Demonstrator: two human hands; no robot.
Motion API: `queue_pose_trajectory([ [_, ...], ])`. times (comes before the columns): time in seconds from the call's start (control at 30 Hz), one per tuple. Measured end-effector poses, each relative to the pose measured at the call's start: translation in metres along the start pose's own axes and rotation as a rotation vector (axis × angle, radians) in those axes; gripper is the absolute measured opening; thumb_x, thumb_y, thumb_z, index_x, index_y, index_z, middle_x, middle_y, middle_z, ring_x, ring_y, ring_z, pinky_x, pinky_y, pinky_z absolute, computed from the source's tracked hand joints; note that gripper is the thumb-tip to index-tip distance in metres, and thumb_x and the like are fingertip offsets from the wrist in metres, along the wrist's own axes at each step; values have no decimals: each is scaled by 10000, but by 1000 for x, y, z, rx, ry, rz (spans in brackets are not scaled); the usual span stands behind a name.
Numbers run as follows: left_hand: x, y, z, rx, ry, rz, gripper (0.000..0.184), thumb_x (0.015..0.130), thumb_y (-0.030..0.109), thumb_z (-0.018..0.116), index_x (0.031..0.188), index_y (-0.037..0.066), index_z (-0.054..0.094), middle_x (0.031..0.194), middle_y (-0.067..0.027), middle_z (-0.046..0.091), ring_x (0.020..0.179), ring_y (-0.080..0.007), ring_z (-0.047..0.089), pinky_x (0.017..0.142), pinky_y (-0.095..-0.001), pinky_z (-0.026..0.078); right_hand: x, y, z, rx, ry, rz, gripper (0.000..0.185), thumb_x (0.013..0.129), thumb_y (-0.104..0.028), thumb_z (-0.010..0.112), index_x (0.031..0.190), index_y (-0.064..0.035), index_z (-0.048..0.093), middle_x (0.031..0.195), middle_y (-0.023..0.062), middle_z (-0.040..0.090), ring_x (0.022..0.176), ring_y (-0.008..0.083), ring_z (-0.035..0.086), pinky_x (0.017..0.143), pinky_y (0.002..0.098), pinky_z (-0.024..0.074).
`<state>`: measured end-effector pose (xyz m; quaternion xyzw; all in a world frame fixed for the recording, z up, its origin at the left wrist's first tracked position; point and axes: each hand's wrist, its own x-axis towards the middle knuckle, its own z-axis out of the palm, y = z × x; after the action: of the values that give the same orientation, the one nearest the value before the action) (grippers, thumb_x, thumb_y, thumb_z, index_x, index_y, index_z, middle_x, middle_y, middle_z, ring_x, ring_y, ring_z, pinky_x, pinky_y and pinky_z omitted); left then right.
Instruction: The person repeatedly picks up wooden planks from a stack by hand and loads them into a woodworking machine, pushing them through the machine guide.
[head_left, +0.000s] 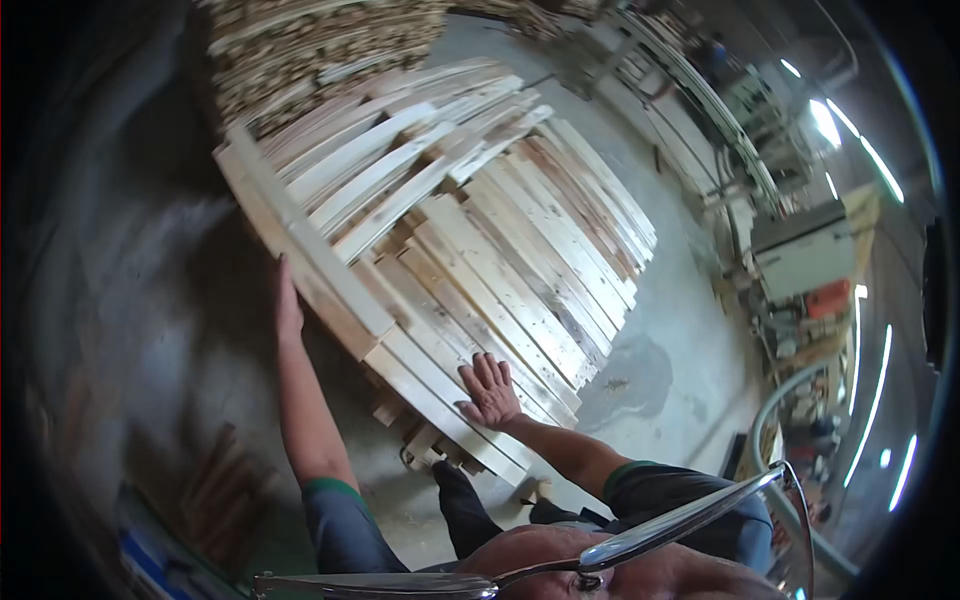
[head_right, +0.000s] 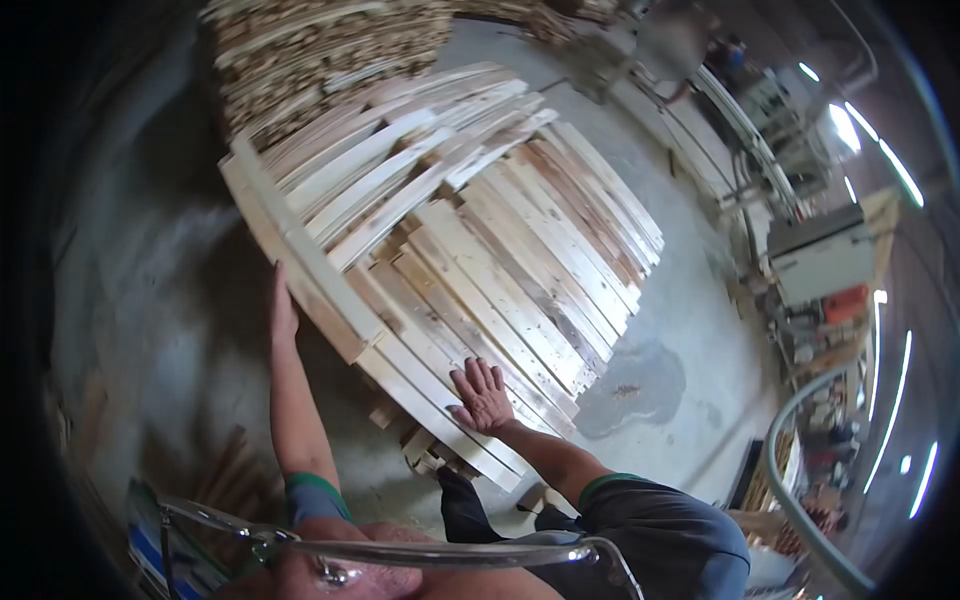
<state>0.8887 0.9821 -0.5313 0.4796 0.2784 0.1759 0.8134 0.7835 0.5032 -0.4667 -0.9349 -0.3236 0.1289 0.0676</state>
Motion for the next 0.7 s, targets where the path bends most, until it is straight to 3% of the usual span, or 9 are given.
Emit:
queue_pose_trajectory([
  [0.13,-1,14,13,-58,59,-123,757,991,558,562,1521,45,393,1483,-134,491,1365,-296,482,1149,-427,382,-1,1,-1,5,-23,31,782,949,-628,457,1560,-152,347,1633,246,244,1505,469,209,1199,625,133],
  [0.23,12,18,11,-133,-44,-125,771,971,563,584,1523,59,393,1491,-135,486,1353,-311,495,1139,-444,400,2,6,-3,13,10,21,778,958,-625,443,1565,-150,342,1633,248,249,1512,456,209,1209,610,123],
  [0.4,16,24,2,-123,-46,-158,834,961,597,571,1534,22,381,1530,-148,460,1395,-319,454,1166,-454,366,-2,7,-10,43,-12,-11,772,980,-618,390,1574,-128,328,1633,245,264,1525,440,199,1220,583,122],
  [0.57,-77,81,35,51,-30,-24,841,986,629,466,1575,42,336,1598,-145,371,1460,-305,366,1207,-434,296,-8,11,-9,109,50,-21,769,986,-615,384,1580,-130,320,1647,235,247,1534,429,185,1224,585,113],
  [0.7,-165,72,26,32,147,-115,856,980,634,442,1581,35,328,1617,-150,342,1478,-317,337,1217,-450,273,-8,15,-16,135,31,-52,767,973,-601,432,1583,-149,320,1651,234,237,1533,427,184,1230,594,114],
])
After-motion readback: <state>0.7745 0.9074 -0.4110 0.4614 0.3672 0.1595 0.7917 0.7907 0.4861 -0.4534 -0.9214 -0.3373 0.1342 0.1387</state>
